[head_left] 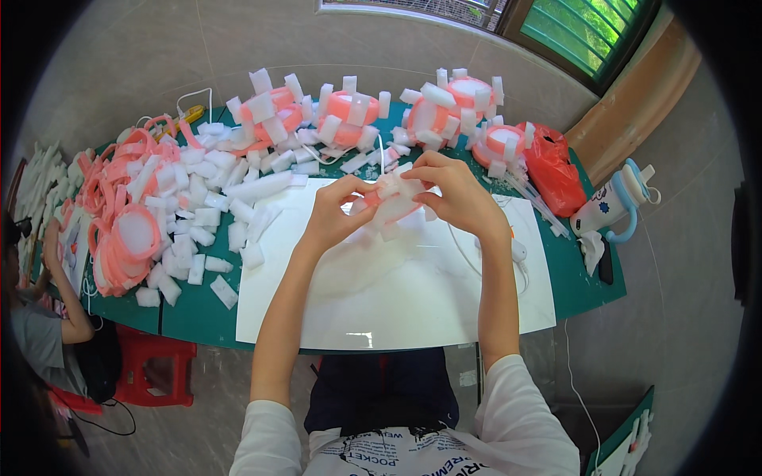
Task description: Glueing small white foam blocks onto pink foam rings to create a structural assembly.
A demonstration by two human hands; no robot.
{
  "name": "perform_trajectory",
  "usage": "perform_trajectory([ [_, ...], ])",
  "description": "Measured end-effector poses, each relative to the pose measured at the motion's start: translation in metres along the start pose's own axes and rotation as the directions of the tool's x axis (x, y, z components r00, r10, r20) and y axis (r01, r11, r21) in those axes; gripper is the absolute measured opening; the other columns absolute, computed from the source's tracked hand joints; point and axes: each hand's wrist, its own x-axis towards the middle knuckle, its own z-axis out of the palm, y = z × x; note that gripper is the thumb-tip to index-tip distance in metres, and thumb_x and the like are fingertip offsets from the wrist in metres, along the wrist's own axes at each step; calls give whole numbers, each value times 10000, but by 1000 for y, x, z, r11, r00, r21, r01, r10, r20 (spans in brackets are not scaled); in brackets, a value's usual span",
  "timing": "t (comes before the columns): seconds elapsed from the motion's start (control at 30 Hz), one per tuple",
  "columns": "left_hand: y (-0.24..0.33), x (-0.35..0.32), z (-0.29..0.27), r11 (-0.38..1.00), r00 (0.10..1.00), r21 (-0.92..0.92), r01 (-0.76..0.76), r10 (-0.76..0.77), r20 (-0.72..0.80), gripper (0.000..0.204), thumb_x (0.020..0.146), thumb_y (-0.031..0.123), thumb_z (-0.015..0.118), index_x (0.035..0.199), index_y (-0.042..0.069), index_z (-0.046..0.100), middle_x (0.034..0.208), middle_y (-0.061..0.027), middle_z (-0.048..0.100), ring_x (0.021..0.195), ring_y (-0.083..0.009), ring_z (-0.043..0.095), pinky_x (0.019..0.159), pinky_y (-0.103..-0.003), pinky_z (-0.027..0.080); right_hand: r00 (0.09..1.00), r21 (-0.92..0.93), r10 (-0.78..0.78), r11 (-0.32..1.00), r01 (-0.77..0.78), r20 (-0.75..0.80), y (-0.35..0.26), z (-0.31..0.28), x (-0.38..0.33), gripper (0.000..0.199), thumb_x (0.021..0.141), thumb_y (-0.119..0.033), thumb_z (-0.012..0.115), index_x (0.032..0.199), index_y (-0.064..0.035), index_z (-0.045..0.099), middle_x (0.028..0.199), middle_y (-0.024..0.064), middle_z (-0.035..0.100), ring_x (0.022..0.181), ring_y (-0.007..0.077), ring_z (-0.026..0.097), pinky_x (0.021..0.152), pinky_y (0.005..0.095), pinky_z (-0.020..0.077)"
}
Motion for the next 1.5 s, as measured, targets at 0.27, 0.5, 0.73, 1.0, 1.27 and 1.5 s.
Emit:
perform_trajectory([
  [0.27,3,0,1,993,996,84,-85,87,-18,222,679,40,681,887,5,612,856,-67,629,766,-159,607,693,-275,505,998,82,52,995,-55,46,2,-3,4,314,682,25,676,991,-16,642,923,90,573,820,240,573,719,317,460],
  [0.5,8,-1,4,973,986,167,-159,166,-29,208,684,14,669,880,3,601,846,-96,622,758,-196,609,693,-276,499,997,-5,-67,998,67,-22,6,1,0,275,699,38,652,972,11,629,921,103,572,820,261,572,722,325,455],
  [0.73,16,-2,7,918,961,292,-269,278,13,220,697,-3,662,906,6,593,898,-116,623,801,-234,610,714,-291,490,997,-39,-58,998,56,-42,6,-1,-4,250,705,46,641,953,20,619,920,111,572,832,281,572,734,336,452],
  [1.0,24,-2,6,891,955,350,-289,292,46,206,707,10,658,905,12,597,920,-124,620,814,-255,615,706,-307,498,998,-13,-57,998,57,-39,10,-2,-5,266,693,40,657,956,16,626,924,109,572,827,274,573,730,331,454],
  [1.27,26,-3,5,819,934,458,-346,348,82,212,698,6,652,904,12,597,900,-128,626,795,-272,614,678,-319,506,999,-19,-36,999,36,-15,6,-3,-5,264,698,31,658,960,16,626,921,108,570,823,269,572,726,329,456],
  [1.5,24,-4,6,771,918,510,-381,380,112,235,695,15,653,924,3,602,908,-135,626,799,-275,615,683,-327,510,999,-15,-35,999,35,-18,8,-3,-4,267,699,41,653,964,18,622,918,110,568,820,267,570,722,328,455],
])
